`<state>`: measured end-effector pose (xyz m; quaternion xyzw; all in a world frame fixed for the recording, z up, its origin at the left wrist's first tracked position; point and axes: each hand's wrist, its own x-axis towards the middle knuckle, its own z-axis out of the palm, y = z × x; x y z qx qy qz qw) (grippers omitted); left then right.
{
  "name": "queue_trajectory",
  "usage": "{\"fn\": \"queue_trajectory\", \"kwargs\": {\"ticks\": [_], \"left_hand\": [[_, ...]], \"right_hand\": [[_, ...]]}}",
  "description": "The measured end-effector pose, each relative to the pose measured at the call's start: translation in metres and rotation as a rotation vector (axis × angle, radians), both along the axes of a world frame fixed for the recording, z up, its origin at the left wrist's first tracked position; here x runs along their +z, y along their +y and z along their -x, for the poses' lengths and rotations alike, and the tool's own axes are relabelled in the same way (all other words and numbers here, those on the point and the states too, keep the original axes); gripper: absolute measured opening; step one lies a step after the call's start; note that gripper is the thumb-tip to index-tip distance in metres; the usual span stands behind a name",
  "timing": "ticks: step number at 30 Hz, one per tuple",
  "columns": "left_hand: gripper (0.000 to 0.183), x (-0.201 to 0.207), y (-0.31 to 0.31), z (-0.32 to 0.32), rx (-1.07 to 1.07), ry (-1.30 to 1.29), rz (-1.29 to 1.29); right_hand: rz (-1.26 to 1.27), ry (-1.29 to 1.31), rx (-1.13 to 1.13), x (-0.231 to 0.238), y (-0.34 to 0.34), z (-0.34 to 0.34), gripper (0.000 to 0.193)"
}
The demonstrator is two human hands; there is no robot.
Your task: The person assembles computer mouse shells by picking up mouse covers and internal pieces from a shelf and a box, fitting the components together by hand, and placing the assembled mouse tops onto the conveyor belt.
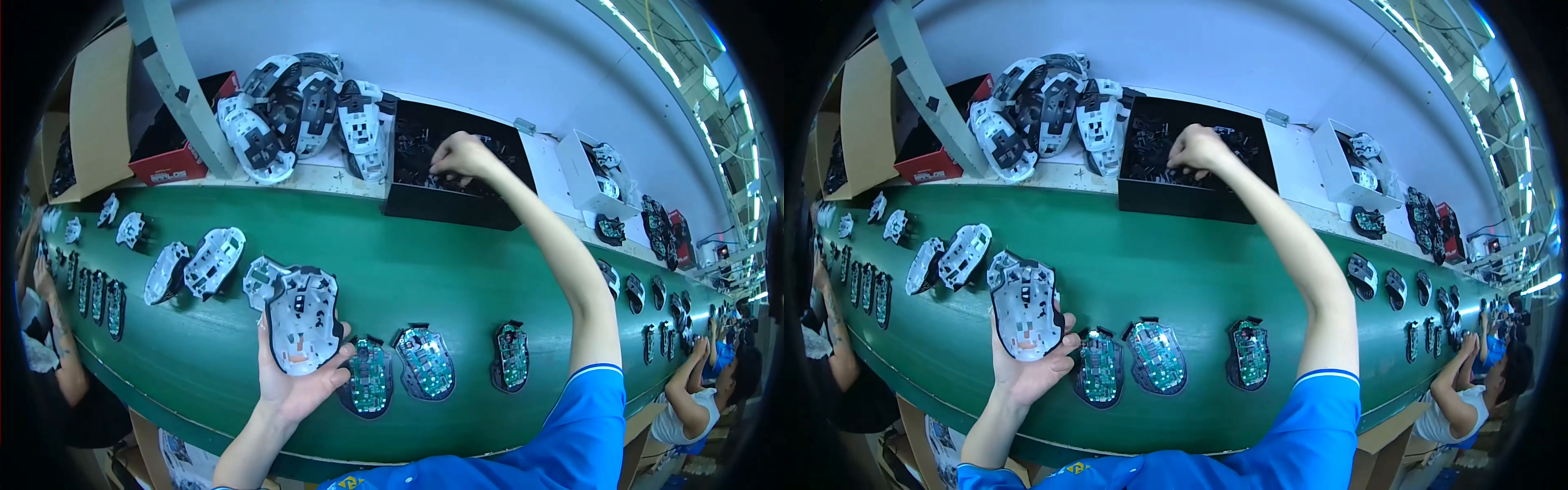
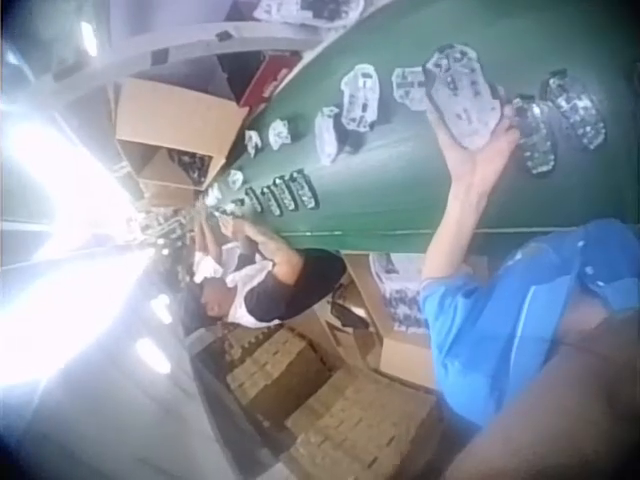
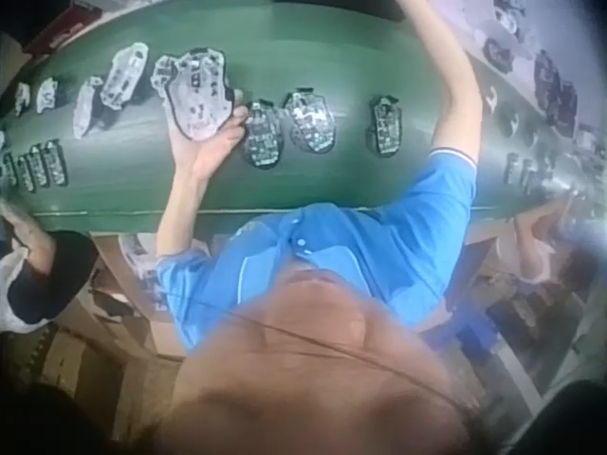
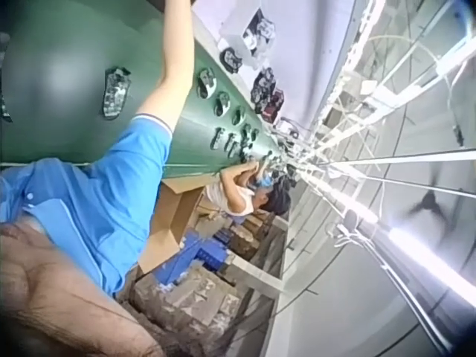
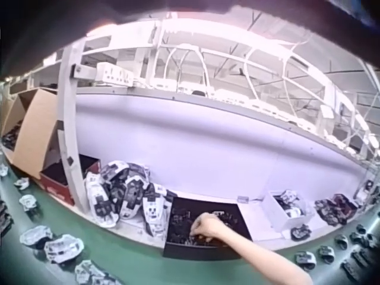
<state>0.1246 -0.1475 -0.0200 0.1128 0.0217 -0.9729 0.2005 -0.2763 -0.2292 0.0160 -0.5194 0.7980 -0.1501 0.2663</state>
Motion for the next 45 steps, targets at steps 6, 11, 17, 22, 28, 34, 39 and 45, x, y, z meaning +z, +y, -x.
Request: {"fn": "queue_trajectory", "kwargs": {"ticks": [6,11,17,22,28,34,39,45], "left_hand": [[0.057,0.019,0.002,-0.001,-0.063,-0.214,0.194],[0.075,0.029,0.016,-0.003,-0.120,-0.026,0.177],[0.063,0.048,0.044,-0.012,-0.305,-0.036,0.456],[0.054,0.076,0.071,-0.016,-0.395,-0.376,0.727],[0.047,0.081,0.074,-0.019,-0.531,-0.394,1.079],[0.051,0.088,0.078,-0.016,-0.527,-0.396,1.234],[0.048,0.091,0.071,-0.023,-0.565,-0.357,0.937],[0.044,0.086,0.076,-0.019,-0.377,-0.494,1.351]], "right_hand": [[0.164,-0.048,-0.065,0.046,0.056,0.034,0.024],[0.405,-0.195,0.092,0.113,0.135,-0.113,0.013],[0.740,0.148,0.935,0.106,0.196,-0.200,0.017],[0.802,0.192,1.040,0.099,0.223,-0.211,0.014],[0.777,0.267,1.127,0.108,0.245,-0.218,0.016],[0.693,0.436,1.246,0.117,0.256,-0.227,0.022],[0.818,0.472,1.011,0.110,0.252,-0.224,0.016],[0.546,0.241,0.795,0.121,0.257,-0.233,0.024]]}}
